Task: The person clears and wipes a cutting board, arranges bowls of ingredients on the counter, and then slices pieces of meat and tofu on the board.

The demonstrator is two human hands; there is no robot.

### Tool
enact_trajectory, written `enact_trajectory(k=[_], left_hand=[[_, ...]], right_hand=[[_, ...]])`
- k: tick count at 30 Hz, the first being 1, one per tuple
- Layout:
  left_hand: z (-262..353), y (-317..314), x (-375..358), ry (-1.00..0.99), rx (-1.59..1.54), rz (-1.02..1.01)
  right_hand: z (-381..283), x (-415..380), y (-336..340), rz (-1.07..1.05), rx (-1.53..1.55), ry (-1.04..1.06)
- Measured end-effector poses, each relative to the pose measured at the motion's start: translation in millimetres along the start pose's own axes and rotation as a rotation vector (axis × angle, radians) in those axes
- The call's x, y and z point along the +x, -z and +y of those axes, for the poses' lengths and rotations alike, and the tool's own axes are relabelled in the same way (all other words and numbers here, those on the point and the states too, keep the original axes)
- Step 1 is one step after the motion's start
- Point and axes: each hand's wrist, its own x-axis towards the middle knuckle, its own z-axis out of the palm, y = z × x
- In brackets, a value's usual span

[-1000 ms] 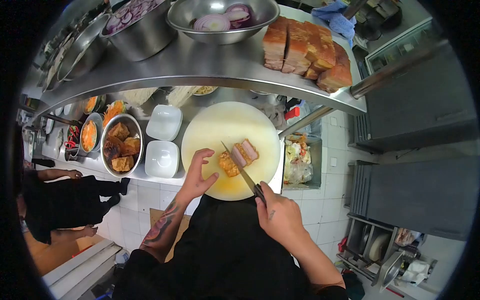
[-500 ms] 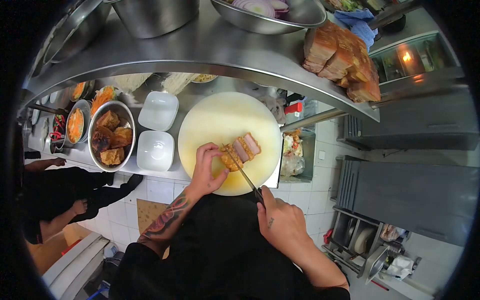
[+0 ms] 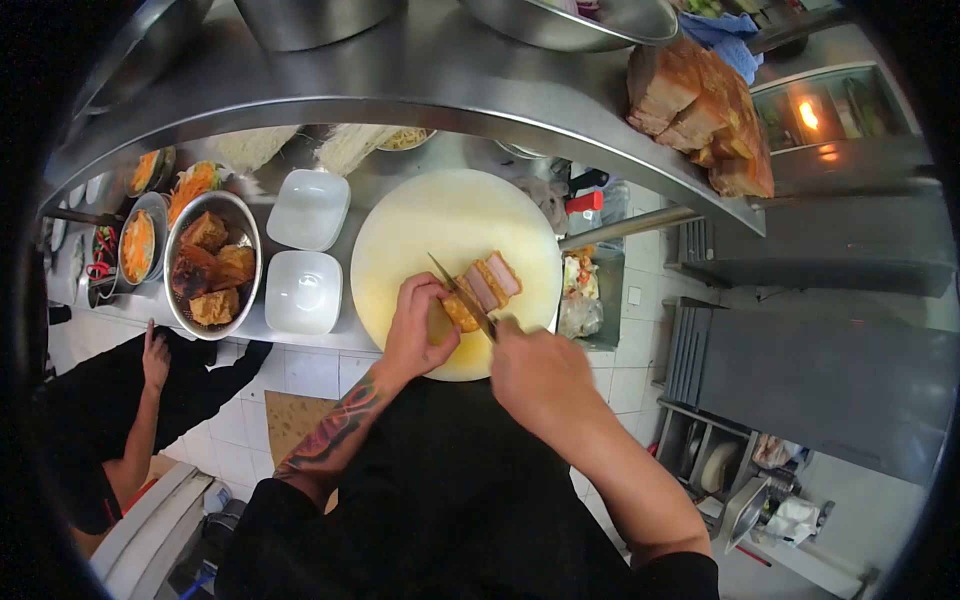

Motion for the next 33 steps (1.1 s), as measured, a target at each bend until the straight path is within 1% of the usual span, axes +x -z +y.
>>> enact_trajectory(k=[2,3,5,8,10,12,14,17,18,20,22,25,27,28,29,30,31,33], left_hand=[[-1.9,1.9,1.8,0.015,0.036,0.01],[-1.5,1.4,1.2,0.001,0.036,0.016],[0.1,1.0,0.1,0.004,0.03,0.015],[0.9,2.8,1.3,0.006,0.025,0.021],[1.7,0.9,0.9,-0.002,0.019,0.005],[1.3,1.3,1.5,0.009,0.047,0.005],[1.0,1.5,1.1,-0.006,0.054,0.005],[2.4,2.9,2.7,-0.012,0.064,0.009],[3.4,2.4,1.7,-0.009,0.068,0.003],[2.4,0.5,0.9,-0.001,0.078,0.001],[1.2,0.7,4.8,-0.003,0.102,0.013],[0.8,0.8,3.8,0.005,0.089,0.0],[-0.8,0.6,2.1,0.014,0.083,-0.007],[-0.3,2.3,2.6,0.016,0.084,-0.009],[2.2,5.4,2.4,0.03,0.052,-0.03],[4.4,7.4,3.4,0.036,0.019,-0.051],[2.8,9.9,8.2,0.02,0.028,-0.047],[4.0,15.4,0.9,0.059,-0.06,-0.133]], right_hand=[[-5.4,22.8,-11.9,0.036,0.048,0.02],[-4.8,19.7,-6.9,0.032,0.045,0.024],[-4.3,2.3,11.9,-0.068,-0.021,-0.014],[-7.7,-21.5,33.4,-0.146,-0.083,-0.04],[-8.1,-1.0,4.6,-0.125,-0.077,-0.03],[-7.9,24.6,-19.5,-0.033,0.013,-0.052],[-5.1,14.2,-13.3,-0.018,0.044,-0.074],[-3.5,-18.4,11.5,-0.15,-0.04,-0.102],[-1.4,-15.0,2.2,-0.159,-0.038,-0.105],[5.3,-2.7,-34.7,-0.044,-0.007,-0.085],[7.3,3.0,-41.9,-0.027,0.004,-0.092],[12.5,-16.0,-21.5,-0.089,0.05,-0.085],[14.2,-30.7,-11.8,-0.225,0.034,-0.145],[18.8,-21.4,-38.1,-0.228,0.037,-0.144],[25.1,-6.1,-87.4,-0.156,0.069,-0.158],[29.6,2.1,-112.7,-0.076,0.099,-0.173],[33.3,8.7,-108.5,-0.059,0.101,-0.167],[37.4,9.1,-106.2,-0.038,0.197,-0.158]])
